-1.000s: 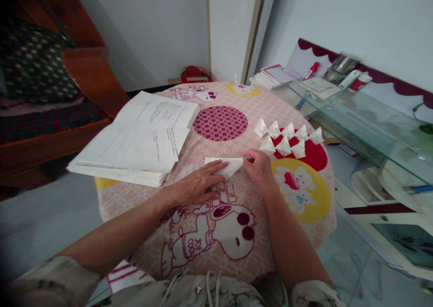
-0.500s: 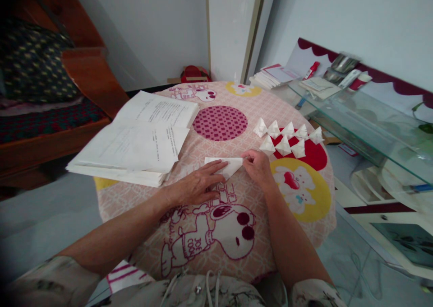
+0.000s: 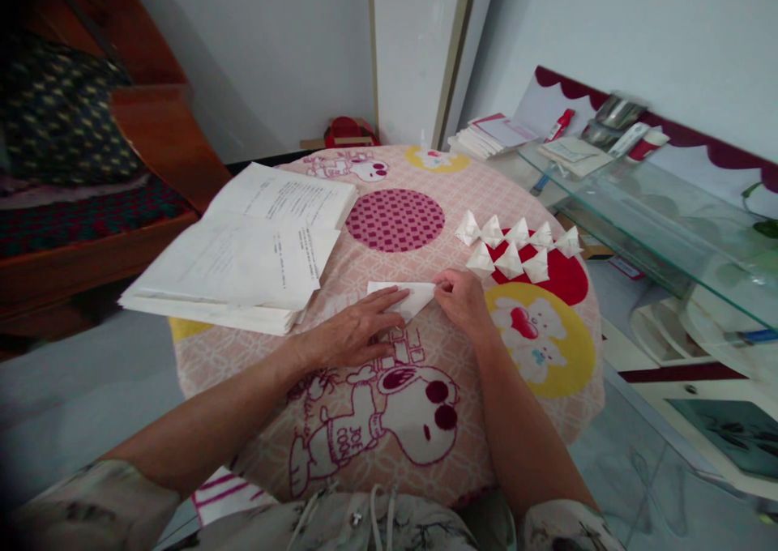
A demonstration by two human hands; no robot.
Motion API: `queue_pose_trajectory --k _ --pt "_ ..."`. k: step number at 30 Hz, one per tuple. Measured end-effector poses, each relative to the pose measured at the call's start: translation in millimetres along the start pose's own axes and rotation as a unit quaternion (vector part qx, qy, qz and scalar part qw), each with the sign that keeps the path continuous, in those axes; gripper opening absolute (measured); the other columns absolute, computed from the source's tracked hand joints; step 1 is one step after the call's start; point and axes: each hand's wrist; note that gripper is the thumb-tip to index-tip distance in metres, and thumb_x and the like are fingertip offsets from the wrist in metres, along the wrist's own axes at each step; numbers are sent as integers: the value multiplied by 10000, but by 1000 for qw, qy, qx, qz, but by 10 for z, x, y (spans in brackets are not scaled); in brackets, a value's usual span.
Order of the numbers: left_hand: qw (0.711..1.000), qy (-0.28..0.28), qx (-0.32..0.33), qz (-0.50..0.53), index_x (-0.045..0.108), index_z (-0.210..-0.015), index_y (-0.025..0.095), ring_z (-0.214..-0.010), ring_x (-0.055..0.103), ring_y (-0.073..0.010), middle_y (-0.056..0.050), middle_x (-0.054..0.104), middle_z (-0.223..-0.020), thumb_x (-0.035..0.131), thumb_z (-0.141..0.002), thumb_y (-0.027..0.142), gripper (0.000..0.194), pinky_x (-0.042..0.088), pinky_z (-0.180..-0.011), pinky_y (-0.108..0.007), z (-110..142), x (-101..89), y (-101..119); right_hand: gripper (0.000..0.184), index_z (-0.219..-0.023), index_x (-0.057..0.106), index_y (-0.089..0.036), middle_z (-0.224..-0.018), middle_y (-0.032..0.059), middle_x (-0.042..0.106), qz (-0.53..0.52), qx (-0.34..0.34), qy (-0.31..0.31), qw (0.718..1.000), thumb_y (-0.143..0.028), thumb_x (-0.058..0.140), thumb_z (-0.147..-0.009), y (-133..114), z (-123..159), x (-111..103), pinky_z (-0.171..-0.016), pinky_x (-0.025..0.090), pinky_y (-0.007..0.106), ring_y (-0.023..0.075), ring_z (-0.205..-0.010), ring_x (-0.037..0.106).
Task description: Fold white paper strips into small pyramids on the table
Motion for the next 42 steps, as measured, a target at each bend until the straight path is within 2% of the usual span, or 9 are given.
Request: queue_pose_trajectory --k 9,16,22,25,31,33,36,38,42 --pt "1000 -9 -6 -2 644 -1189 145 -1532 281 -394 -219 341 -1628 733 -855 284 373 334 -1219 -560 -10 -21 16 236 -869 738 -166 -714 38 697 -47 29 14 998 -301 675 -686 -25 5 -14 -593 439 292 183 -642 594" --pt "1000 -8 -9 3 651 -1183 158 -1526 298 -384 -201 349 -1629 736 -857 291 362 346 -1211 -553 -15 -32 17 165 -589 620 -191 -552 -13 587 -89 48 -31 994 -315 717 -639 -118 27 -39 -496 331 261 122 -517 464" --pt "1000 -1 -5 4 656 -1168 158 -1514 324 -380 -197 354 -1627 722 -868 280 331 362 -1201 -555 -18 -42 3 234 -779 690 -180 -598 15 671 -251 119 -88 957 -375 734 -657 -188 87 9 -453 377 257 132 -467 521" --pt "1000 11 3 4 653 -1184 166 -1513 328 -375 -186 350 -1633 720 -866 275 343 378 -1193 -553 -14 -34 -2 253 -795 714 -162 -576 27 672 -252 140 -120 950 -364 750 -648 -233 128 108 -416 345 251 129 -433 505" --pt "996 83 28 -2 682 -1118 171 -1497 374 -331 -168 391 -1613 682 -882 231 243 384 -1200 -527 -39 -46 -26 201 -797 729 -166 -619 10 674 -242 140 1 960 -298 730 -646 -353 148 286 -493 414 268 153 -533 566" --pt "987 162 6 -5 669 -1173 187 -1498 375 -306 -150 435 -1589 661 -900 228 276 357 -1214 -544 -53 -83 -29 217 -814 730 -168 -700 23 712 -288 135 24 948 -288 732 -634 -361 142 300 -562 469 291 178 -615 614" --pt "963 259 -76 10 607 -1315 194 -1465 416 -307 -141 499 -1543 707 -865 241 463 355 -1202 -566 -65 -159 -16 234 -820 730 -173 -754 35 737 -360 123 -13 925 -285 760 -617 -344 146 294 -626 506 316 197 -667 641" --pt "956 252 -137 57 603 -1334 191 -1341 548 -298 -127 614 -1424 740 -827 240 527 444 -1130 -522 -66 -205 2 266 -845 738 -173 -772 41 749 -391 114 -46 912 -288 788 -610 -336 157 290 -632 510 322 201 -671 648" --pt "939 199 -214 182 704 -1172 198 -957 696 -206 -47 757 -1089 696 -829 210 343 549 -881 -356 -72 -252 32 304 -854 743 -169 -791 44 760 -437 106 -80 889 -308 840 -601 -359 185 303 -634 516 324 190 -657 648"
Point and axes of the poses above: each hand's wrist, its own z-axis away from the middle knuckle, its own x-axis out of the palm, y = z × x
